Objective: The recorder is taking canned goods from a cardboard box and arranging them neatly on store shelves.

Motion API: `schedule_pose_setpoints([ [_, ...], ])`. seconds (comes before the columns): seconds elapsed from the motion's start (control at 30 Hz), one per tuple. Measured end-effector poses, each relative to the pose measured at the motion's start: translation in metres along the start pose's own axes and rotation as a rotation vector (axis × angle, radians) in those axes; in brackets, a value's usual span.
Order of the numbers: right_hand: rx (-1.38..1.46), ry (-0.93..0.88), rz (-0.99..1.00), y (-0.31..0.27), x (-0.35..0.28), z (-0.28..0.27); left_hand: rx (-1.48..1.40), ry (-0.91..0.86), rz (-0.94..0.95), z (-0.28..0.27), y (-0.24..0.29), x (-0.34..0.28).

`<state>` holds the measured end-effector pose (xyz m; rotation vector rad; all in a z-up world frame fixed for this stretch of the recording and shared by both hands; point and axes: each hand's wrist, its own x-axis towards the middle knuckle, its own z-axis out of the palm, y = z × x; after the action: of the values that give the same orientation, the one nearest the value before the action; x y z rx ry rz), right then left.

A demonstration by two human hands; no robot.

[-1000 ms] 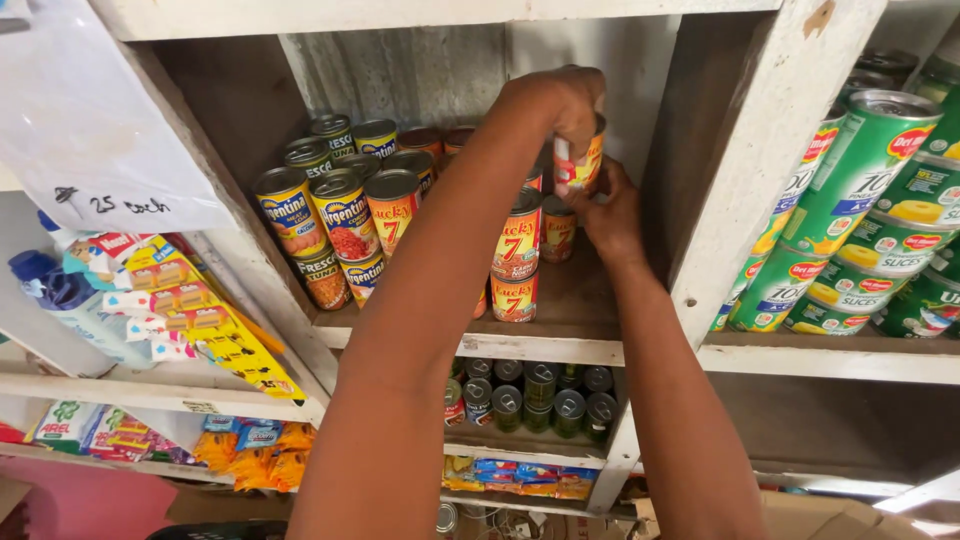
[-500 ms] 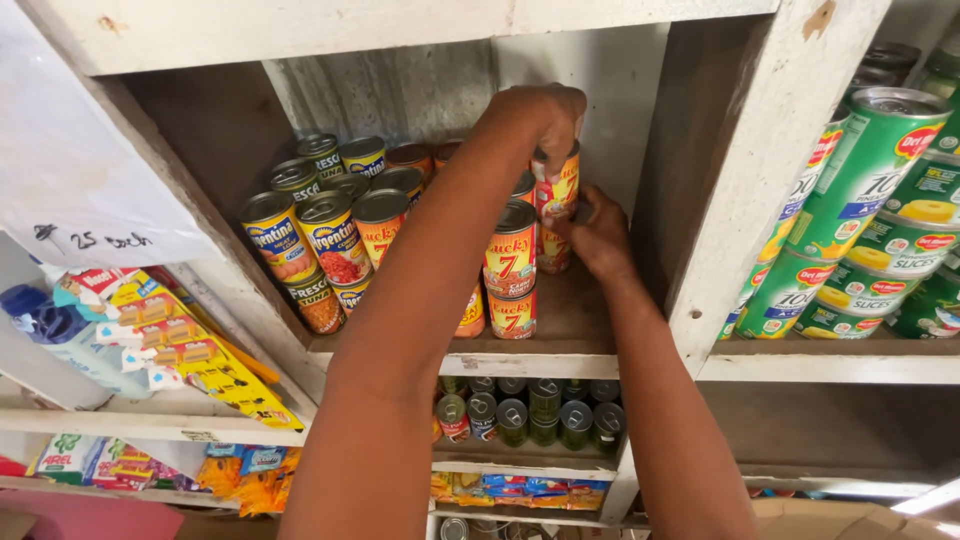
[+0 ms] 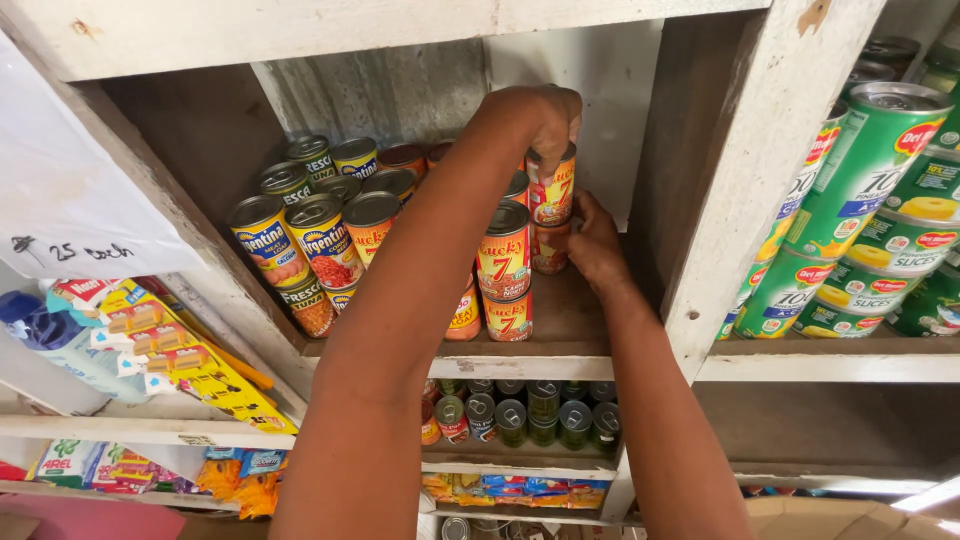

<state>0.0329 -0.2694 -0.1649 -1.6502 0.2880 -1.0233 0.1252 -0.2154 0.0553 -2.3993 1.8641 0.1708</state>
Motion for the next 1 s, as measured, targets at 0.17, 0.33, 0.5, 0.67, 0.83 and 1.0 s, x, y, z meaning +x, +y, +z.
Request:
schedule_pose_setpoints([
  [0.17,0.095,-0.023,-0.058,0.004,0.001,0.003,0.003,0.0,-0.019,-0.003,0.005,-0.008],
  [0.33,0.084,-0.031,-0.06,0.015,0.003,0.001,0.003,0.004,-0.009,-0.004,0.006,-0.008],
  [0.5,0.097,-0.014,-0.045,0.001,-0.002,0.005,-0.047,-0.033,-0.028,-0.003,0.005,-0.007],
  [0.67,0.059,-0.011,-0.04,0.007,0.0,0.004,-0.052,-0.046,-0.028,-0.003,0.005,-0.006],
  [0.83,0.08,-0.001,-0.023,0.003,-0.001,0.007,-0.004,-0.081,-0.03,-0.003,0.003,-0.011],
  [1.0,0.052,0.004,0.008,0.001,-0.002,0.006,-0.018,-0.064,-0.056,-0.001,0.005,-0.011],
])
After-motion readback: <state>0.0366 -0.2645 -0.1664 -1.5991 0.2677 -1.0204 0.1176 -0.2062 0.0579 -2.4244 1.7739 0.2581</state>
